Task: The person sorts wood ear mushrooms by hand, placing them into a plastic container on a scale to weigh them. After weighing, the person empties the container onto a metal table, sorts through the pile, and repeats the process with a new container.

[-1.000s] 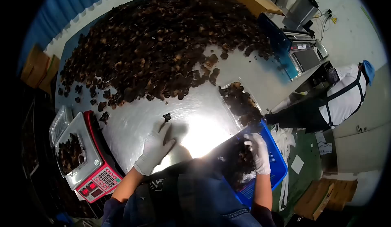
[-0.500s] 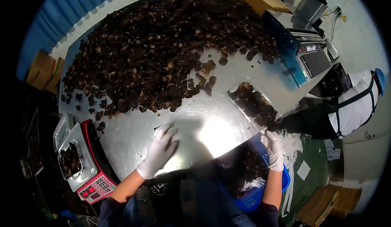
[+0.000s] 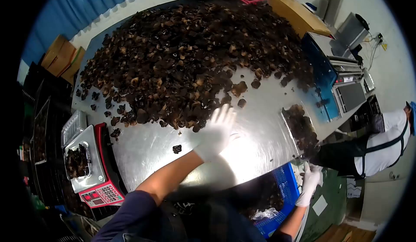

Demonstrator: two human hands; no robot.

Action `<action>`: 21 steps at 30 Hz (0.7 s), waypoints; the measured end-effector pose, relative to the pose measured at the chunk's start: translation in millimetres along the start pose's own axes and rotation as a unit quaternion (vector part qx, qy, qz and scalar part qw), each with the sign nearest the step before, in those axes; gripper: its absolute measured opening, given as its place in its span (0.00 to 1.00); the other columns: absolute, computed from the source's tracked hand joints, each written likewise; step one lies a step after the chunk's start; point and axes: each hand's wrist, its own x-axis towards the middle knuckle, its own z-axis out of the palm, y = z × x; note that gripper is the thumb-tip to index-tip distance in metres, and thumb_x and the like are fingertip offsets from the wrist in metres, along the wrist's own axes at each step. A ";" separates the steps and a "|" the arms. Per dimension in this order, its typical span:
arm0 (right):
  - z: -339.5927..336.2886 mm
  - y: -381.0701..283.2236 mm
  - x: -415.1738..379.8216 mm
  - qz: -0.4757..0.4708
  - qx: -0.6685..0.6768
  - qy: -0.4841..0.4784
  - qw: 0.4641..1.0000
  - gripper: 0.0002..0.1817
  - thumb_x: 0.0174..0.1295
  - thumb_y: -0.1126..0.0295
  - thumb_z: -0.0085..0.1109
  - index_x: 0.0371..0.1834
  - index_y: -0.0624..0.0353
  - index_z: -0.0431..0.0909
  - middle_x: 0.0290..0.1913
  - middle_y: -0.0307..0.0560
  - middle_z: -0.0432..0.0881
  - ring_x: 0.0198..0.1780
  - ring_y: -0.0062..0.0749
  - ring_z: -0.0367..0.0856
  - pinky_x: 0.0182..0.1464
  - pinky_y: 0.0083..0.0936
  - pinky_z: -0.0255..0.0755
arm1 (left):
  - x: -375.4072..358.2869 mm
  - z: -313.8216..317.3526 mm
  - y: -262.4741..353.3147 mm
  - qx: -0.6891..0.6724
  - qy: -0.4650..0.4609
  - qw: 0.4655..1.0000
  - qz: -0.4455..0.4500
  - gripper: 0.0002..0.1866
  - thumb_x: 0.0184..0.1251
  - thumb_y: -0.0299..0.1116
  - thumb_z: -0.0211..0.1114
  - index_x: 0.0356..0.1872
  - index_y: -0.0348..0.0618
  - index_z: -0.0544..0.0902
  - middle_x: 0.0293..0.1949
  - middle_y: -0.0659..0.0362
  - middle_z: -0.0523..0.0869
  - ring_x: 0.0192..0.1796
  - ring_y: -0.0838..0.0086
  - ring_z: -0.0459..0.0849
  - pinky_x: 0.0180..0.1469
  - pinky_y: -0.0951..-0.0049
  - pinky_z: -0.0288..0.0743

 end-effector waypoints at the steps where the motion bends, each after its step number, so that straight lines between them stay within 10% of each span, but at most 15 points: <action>1: 8.6 -20.6 -20.7 -0.046 -0.089 0.097 0.990 0.15 0.67 0.66 0.63 0.48 0.67 0.84 0.37 0.47 0.87 0.34 0.27 0.86 0.34 0.19 0.76 | -9.4 -6.1 -9.8 0.033 -0.020 0.999 -0.038 0.34 0.72 0.50 0.58 0.72 0.38 0.67 0.76 0.45 0.62 0.80 0.54 0.54 0.79 0.53 0.50; 3: 46.3 -47.9 -43.0 -0.212 0.086 0.074 0.971 0.17 0.67 0.66 0.62 0.53 0.69 0.80 0.42 0.48 0.87 0.41 0.33 0.87 0.46 0.26 0.79 | -30.1 22.4 -43.5 0.238 0.009 0.967 -0.094 0.32 0.72 0.52 0.57 0.72 0.45 0.70 0.76 0.48 0.64 0.80 0.55 0.55 0.79 0.52 0.48; 9: 197.5 -176.8 -39.3 -0.384 0.040 -0.068 0.920 0.31 0.64 0.63 0.64 0.71 0.55 0.70 0.74 0.64 0.63 0.75 0.54 0.61 0.74 0.42 0.57 | -80.6 -45.6 -96.1 0.119 0.097 0.974 -0.165 0.30 0.63 0.39 0.66 0.68 0.54 0.73 0.73 0.45 0.65 0.77 0.46 0.56 0.76 0.46 0.50; 15: 313.1 -234.6 18.5 -0.416 -0.033 -0.038 0.908 0.38 0.63 0.47 0.63 0.73 0.52 0.68 0.74 0.63 0.62 0.75 0.57 0.58 0.75 0.48 0.53 | -108.8 -59.0 -140.2 0.156 0.083 0.950 -0.259 0.35 0.57 0.34 0.68 0.70 0.54 0.70 0.73 0.46 0.64 0.78 0.46 0.54 0.77 0.46 0.49; 17: 311.2 -265.2 -32.8 -0.398 0.022 -0.192 0.897 0.39 0.59 0.44 0.66 0.71 0.51 0.71 0.69 0.60 0.69 0.72 0.56 0.62 0.73 0.49 0.56 | -121.7 -72.6 -144.8 0.139 0.074 0.944 -0.291 0.36 0.57 0.33 0.68 0.71 0.52 0.70 0.74 0.45 0.63 0.78 0.46 0.55 0.76 0.46 0.50; 21: 351.9 -274.9 -128.0 -0.463 0.012 -0.121 0.878 0.40 0.51 0.44 0.72 0.67 0.49 0.75 0.66 0.52 0.71 0.65 0.52 0.67 0.65 0.44 0.65 | -151.5 -74.3 -133.6 0.065 0.171 0.929 -0.322 0.38 0.59 0.28 0.63 0.74 0.43 0.63 0.75 0.40 0.59 0.76 0.43 0.56 0.76 0.46 0.49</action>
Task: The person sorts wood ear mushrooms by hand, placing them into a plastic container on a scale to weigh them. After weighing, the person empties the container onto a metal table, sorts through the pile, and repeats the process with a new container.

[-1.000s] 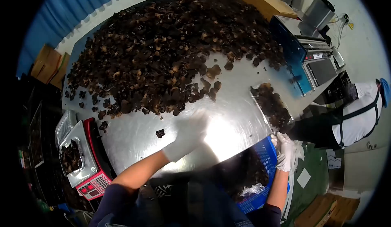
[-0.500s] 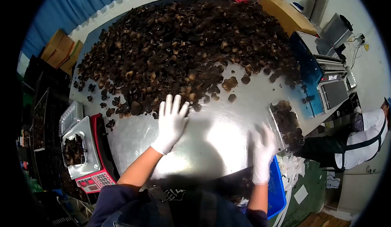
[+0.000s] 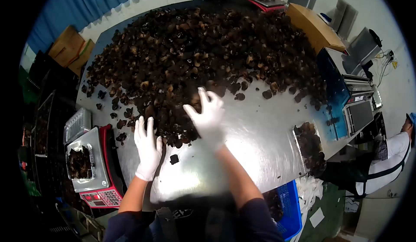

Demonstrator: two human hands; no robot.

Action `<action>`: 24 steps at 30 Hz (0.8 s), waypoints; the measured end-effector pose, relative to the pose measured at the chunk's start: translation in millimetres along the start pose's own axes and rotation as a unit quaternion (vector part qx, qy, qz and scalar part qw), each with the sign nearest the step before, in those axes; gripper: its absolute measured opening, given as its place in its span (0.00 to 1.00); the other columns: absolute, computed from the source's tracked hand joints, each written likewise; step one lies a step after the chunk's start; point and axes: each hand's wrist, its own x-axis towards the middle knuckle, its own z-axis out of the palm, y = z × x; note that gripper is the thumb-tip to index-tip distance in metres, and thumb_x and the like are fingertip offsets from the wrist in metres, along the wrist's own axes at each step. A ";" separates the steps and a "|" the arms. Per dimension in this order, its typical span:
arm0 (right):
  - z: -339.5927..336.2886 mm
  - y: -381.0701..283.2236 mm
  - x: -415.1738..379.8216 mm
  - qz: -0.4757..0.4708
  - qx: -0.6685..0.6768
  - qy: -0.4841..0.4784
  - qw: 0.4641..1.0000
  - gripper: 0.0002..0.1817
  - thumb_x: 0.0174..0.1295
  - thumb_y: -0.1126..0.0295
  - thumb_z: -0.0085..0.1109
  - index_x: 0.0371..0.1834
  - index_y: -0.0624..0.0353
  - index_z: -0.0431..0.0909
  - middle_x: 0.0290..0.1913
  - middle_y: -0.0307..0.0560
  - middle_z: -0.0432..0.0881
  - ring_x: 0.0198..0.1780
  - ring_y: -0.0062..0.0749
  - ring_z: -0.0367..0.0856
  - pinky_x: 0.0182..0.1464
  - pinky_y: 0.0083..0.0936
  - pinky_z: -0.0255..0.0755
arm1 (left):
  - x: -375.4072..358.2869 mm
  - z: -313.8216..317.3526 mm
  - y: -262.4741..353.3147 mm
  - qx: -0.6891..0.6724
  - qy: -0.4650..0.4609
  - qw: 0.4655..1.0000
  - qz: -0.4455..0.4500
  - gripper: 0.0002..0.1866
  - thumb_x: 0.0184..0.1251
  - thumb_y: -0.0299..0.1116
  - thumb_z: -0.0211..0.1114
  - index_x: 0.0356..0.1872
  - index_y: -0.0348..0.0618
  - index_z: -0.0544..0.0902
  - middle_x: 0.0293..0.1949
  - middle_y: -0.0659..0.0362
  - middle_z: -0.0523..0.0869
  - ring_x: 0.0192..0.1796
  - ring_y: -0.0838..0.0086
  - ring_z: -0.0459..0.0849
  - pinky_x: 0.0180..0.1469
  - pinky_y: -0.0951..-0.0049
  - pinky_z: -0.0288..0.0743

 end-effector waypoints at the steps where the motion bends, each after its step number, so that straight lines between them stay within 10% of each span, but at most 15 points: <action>1: 15.5 -12.9 -6.7 -0.015 0.012 0.004 1.000 0.40 0.49 0.44 0.73 0.66 0.48 0.76 0.67 0.51 0.70 0.64 0.51 0.68 0.63 0.45 0.65 | -10.6 -8.8 2.3 -0.030 -0.002 1.000 -0.007 0.40 0.59 0.26 0.62 0.75 0.35 0.59 0.75 0.37 0.57 0.76 0.41 0.56 0.76 0.46 0.48; 7: 56.7 -87.4 -36.2 -0.101 -0.005 -0.066 0.993 0.43 0.42 0.50 0.77 0.66 0.42 0.73 0.69 0.47 0.66 0.63 0.47 0.67 0.57 0.45 0.68 | -91.7 0.9 9.2 -0.086 -0.052 0.991 -0.083 0.69 0.42 0.46 0.82 0.75 0.24 0.40 0.75 0.27 0.46 0.78 0.35 0.45 0.78 0.44 0.39; 10: 73.7 -130.0 -53.8 -0.160 -0.038 -0.158 0.974 0.48 0.42 0.52 0.78 0.71 0.43 0.67 0.69 0.46 0.66 0.65 0.43 0.67 0.57 0.44 0.68 | -85.4 6.3 13.2 -0.091 -0.030 0.991 -0.094 0.71 0.42 0.48 0.82 0.75 0.22 0.39 0.75 0.27 0.45 0.78 0.35 0.45 0.78 0.45 0.39; 15: 62.4 -162.7 -56.3 -0.167 -0.118 -0.272 0.940 0.56 0.44 0.52 0.78 0.78 0.45 0.56 0.77 0.51 0.59 0.75 0.49 0.61 0.65 0.58 0.63 | -88.3 22.7 4.0 -0.100 0.027 0.987 -0.123 0.42 0.60 0.35 0.71 0.72 0.32 0.60 0.68 0.49 0.68 0.70 0.64 0.67 0.70 0.68 0.63; 16: 44.5 -160.5 -55.6 -0.179 -0.093 -0.301 0.932 0.58 0.44 0.52 0.76 0.79 0.48 0.53 0.79 0.54 0.55 0.78 0.51 0.55 0.67 0.60 0.61 | -85.6 15.8 9.1 -0.114 -0.015 0.987 -0.115 0.53 0.52 0.40 0.75 0.73 0.28 0.53 0.71 0.39 0.60 0.74 0.50 0.58 0.74 0.57 0.53; 19: -4.6 -118.7 -64.0 -0.245 0.045 -0.176 0.952 0.46 0.47 0.56 0.73 0.73 0.53 0.66 0.74 0.58 0.63 0.75 0.54 0.61 0.69 0.54 0.62 | -69.5 -19.7 4.1 -0.149 -0.170 0.972 -0.068 0.68 0.43 0.51 0.80 0.74 0.21 0.44 0.75 0.27 0.48 0.78 0.36 0.47 0.78 0.45 0.42; 20: -22.1 -96.6 -62.1 -0.251 0.076 -0.132 0.956 0.42 0.48 0.57 0.72 0.70 0.55 0.70 0.72 0.59 0.67 0.73 0.55 0.65 0.70 0.50 0.62 | -81.0 -0.1 16.8 -0.131 -0.045 0.985 -0.105 0.69 0.43 0.53 0.80 0.74 0.20 0.43 0.75 0.27 0.47 0.78 0.36 0.47 0.78 0.45 0.42; 24: -49.5 16.7 -75.9 -0.059 -0.066 0.002 0.996 0.41 0.55 0.55 0.69 0.72 0.54 0.66 0.74 0.61 0.64 0.74 0.58 0.61 0.73 0.51 0.58 | -86.5 8.9 8.5 -0.106 -0.043 0.992 -0.061 0.72 0.42 0.54 0.82 0.74 0.18 0.40 0.75 0.27 0.45 0.79 0.37 0.45 0.79 0.48 0.40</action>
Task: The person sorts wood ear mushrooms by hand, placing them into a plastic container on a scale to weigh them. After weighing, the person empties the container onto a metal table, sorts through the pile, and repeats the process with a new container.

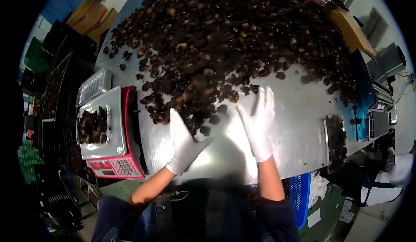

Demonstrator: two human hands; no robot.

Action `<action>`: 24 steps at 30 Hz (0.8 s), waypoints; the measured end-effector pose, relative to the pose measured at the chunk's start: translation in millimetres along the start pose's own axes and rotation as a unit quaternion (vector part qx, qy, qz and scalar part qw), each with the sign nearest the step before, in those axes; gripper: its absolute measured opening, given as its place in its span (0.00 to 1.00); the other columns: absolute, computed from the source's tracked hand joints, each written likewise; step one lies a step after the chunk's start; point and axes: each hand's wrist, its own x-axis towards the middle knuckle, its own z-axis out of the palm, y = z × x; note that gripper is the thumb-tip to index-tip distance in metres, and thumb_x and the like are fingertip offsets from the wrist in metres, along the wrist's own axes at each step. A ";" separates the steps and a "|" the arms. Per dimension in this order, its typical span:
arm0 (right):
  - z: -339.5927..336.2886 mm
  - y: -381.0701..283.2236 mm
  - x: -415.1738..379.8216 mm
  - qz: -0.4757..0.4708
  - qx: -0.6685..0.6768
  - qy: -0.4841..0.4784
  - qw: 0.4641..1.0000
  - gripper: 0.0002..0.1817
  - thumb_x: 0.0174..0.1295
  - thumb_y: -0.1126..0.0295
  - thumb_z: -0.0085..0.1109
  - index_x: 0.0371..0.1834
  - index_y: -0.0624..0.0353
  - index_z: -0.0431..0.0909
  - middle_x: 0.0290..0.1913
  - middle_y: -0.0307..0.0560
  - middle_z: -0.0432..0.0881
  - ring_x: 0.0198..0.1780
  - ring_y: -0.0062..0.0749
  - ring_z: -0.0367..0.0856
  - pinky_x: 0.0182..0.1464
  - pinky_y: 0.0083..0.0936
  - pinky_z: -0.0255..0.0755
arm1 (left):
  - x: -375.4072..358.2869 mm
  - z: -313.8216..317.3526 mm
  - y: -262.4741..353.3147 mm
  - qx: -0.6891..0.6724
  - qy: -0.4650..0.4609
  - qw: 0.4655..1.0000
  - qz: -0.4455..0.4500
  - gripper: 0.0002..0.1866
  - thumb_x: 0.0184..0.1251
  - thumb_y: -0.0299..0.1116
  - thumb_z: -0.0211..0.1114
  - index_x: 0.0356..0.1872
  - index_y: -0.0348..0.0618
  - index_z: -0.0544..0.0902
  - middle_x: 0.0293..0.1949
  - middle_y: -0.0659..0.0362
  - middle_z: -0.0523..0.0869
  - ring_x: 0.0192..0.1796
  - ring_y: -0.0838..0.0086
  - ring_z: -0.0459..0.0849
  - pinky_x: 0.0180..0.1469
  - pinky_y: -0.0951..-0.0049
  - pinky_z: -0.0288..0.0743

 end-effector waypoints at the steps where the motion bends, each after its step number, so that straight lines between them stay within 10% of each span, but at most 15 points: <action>1: -2.0 6.3 -16.9 -0.050 -0.017 -0.032 0.998 0.40 0.57 0.55 0.68 0.73 0.53 0.65 0.74 0.60 0.64 0.74 0.57 0.61 0.73 0.50 0.57 | -0.8 1.8 -1.9 -0.001 0.008 1.000 -0.001 0.71 0.44 0.56 0.80 0.74 0.18 0.42 0.76 0.28 0.46 0.79 0.37 0.45 0.78 0.47 0.41; 6: -103.6 8.3 -125.3 -0.261 -0.123 -0.356 0.889 0.25 0.64 0.62 0.62 0.65 0.52 0.76 0.70 0.52 0.71 0.72 0.45 0.68 0.70 0.45 0.62 | -5.8 0.3 -8.4 -0.026 0.036 0.999 0.008 0.66 0.48 0.57 0.77 0.74 0.20 0.45 0.76 0.29 0.48 0.79 0.38 0.46 0.77 0.45 0.43; 11: -166.7 20.2 -132.6 -0.088 -0.108 -0.228 0.964 0.08 0.56 0.75 0.67 0.39 0.55 0.86 0.38 0.44 0.87 0.41 0.44 0.86 0.44 0.38 0.79 | -15.1 -8.4 -15.9 -0.086 0.009 0.996 0.037 0.60 0.50 0.52 0.75 0.77 0.32 0.49 0.77 0.36 0.50 0.79 0.40 0.47 0.76 0.44 0.45; 18: -9.1 -38.3 -9.2 -0.049 0.022 0.000 0.999 0.20 0.55 0.72 0.70 0.53 0.56 0.82 0.48 0.48 0.83 0.51 0.43 0.84 0.51 0.32 0.78 | -31.8 -37.4 -18.6 -0.052 -0.169 0.969 0.172 0.46 0.57 0.44 0.72 0.74 0.38 0.61 0.74 0.40 0.60 0.74 0.44 0.61 0.71 0.49 0.60; 24: 30.5 -29.5 23.2 0.024 0.038 -0.117 0.992 0.14 0.51 0.69 0.73 0.42 0.56 0.84 0.43 0.45 0.82 0.40 0.42 0.84 0.45 0.31 0.78 | -47.8 -66.2 -34.7 -0.095 -0.123 0.981 0.117 0.36 0.61 0.42 0.70 0.68 0.37 0.69 0.69 0.43 0.68 0.67 0.48 0.72 0.66 0.55 0.68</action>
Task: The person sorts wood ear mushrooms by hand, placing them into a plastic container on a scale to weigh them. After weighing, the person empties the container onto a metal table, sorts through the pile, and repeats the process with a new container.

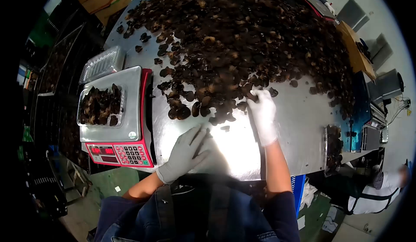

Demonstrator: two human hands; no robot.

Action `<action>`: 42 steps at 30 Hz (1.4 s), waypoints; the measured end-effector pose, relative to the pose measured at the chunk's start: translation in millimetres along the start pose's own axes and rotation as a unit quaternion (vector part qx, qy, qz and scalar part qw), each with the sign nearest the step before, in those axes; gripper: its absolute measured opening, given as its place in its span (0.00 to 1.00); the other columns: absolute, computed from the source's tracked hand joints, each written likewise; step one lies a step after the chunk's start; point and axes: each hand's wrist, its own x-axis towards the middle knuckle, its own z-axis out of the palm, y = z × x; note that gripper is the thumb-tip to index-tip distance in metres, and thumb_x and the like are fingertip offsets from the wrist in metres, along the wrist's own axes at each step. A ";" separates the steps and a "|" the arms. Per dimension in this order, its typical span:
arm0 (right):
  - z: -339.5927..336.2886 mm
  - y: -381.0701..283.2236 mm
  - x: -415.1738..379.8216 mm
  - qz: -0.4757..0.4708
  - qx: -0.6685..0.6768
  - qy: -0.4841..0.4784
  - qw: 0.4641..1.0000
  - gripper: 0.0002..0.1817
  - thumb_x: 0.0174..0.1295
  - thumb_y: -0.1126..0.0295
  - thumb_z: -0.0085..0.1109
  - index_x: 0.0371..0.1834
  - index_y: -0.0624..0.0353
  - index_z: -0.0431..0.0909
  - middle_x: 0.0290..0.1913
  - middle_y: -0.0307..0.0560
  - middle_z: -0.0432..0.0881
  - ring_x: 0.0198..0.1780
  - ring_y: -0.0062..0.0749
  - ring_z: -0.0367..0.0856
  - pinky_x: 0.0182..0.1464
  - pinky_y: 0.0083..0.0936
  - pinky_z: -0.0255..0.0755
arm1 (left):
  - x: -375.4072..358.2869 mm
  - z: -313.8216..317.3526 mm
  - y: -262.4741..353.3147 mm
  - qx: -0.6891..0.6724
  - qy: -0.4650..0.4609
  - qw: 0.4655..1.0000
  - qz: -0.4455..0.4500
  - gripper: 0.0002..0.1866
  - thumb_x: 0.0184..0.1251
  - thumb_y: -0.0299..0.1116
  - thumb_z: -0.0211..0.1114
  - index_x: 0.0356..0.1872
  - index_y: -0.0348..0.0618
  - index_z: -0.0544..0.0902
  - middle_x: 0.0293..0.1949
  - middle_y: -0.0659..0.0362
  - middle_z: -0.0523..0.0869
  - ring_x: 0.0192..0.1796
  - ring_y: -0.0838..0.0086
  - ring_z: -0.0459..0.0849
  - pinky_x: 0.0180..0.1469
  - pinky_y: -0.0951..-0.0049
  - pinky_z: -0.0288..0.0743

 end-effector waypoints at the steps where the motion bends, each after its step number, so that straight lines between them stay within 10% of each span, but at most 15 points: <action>1: -10.3 1.1 -12.7 -0.027 0.017 0.013 0.999 0.14 0.51 0.70 0.73 0.41 0.56 0.84 0.42 0.46 0.82 0.40 0.42 0.84 0.45 0.31 0.78 | -1.9 0.2 -0.4 -0.002 0.002 1.000 -0.004 0.36 0.61 0.42 0.70 0.68 0.37 0.69 0.69 0.43 0.68 0.67 0.48 0.72 0.66 0.55 0.68; 10: -194.2 18.7 -162.6 0.000 -0.182 -0.364 0.913 0.23 0.47 0.65 0.76 0.50 0.52 0.84 0.44 0.51 0.87 0.40 0.45 0.88 0.42 0.36 0.81 | 28.5 11.1 -8.7 -0.073 0.021 0.997 -0.013 0.33 0.60 0.33 0.68 0.66 0.34 0.70 0.68 0.43 0.72 0.66 0.48 0.73 0.65 0.55 0.69; 13: -149.1 -34.7 -130.9 0.073 -0.097 -0.217 0.969 0.28 0.49 0.74 0.74 0.58 0.55 0.81 0.44 0.53 0.84 0.43 0.43 0.86 0.46 0.33 0.77 | 49.5 29.5 4.0 -0.010 0.128 0.990 0.055 0.31 0.59 0.36 0.67 0.65 0.36 0.73 0.66 0.45 0.74 0.67 0.49 0.71 0.67 0.54 0.68; 15: -88.4 -39.3 -98.6 0.009 0.088 -0.097 0.991 0.30 0.53 0.77 0.70 0.62 0.60 0.76 0.60 0.54 0.78 0.63 0.41 0.78 0.63 0.30 0.72 | 51.1 42.1 2.9 0.073 0.077 0.989 0.104 0.29 0.58 0.34 0.67 0.62 0.37 0.76 0.65 0.47 0.76 0.67 0.51 0.71 0.68 0.55 0.68; 20: 14.3 -104.9 -14.1 -0.183 -0.017 -0.005 0.983 0.43 0.50 0.59 0.74 0.72 0.52 0.67 0.73 0.62 0.63 0.73 0.59 0.62 0.69 0.48 0.62 | 27.3 21.8 6.5 0.046 0.090 0.981 0.167 0.25 0.52 0.29 0.65 0.55 0.36 0.79 0.60 0.48 0.78 0.64 0.52 0.75 0.63 0.57 0.72; 28: 0.9 -34.8 -51.0 -0.157 -0.006 0.027 0.987 0.13 0.52 0.71 0.69 0.41 0.54 0.82 0.53 0.49 0.80 0.57 0.49 0.76 0.60 0.40 0.70 | 16.3 -8.1 -10.2 -0.012 0.164 0.986 -0.029 0.17 0.62 0.27 0.61 0.53 0.37 0.80 0.55 0.49 0.80 0.57 0.52 0.79 0.58 0.57 0.75; 36: -38.3 0.9 -119.8 -0.072 0.014 0.052 0.996 0.14 0.54 0.84 0.66 0.44 0.60 0.81 0.59 0.53 0.77 0.60 0.44 0.77 0.64 0.33 0.70 | 78.4 7.9 -22.6 0.124 0.118 0.981 -0.088 0.22 0.58 0.33 0.68 0.55 0.39 0.80 0.53 0.52 0.82 0.54 0.58 0.80 0.55 0.62 0.77; 42: -36.6 -3.3 -121.6 -0.042 0.042 0.114 0.992 0.17 0.54 0.86 0.64 0.47 0.60 0.81 0.55 0.52 0.80 0.60 0.44 0.78 0.64 0.33 0.70 | 88.3 22.9 -38.9 0.260 0.152 0.952 -0.051 0.05 0.55 0.32 0.66 0.30 0.45 0.79 0.34 0.58 0.78 0.41 0.62 0.79 0.42 0.64 0.78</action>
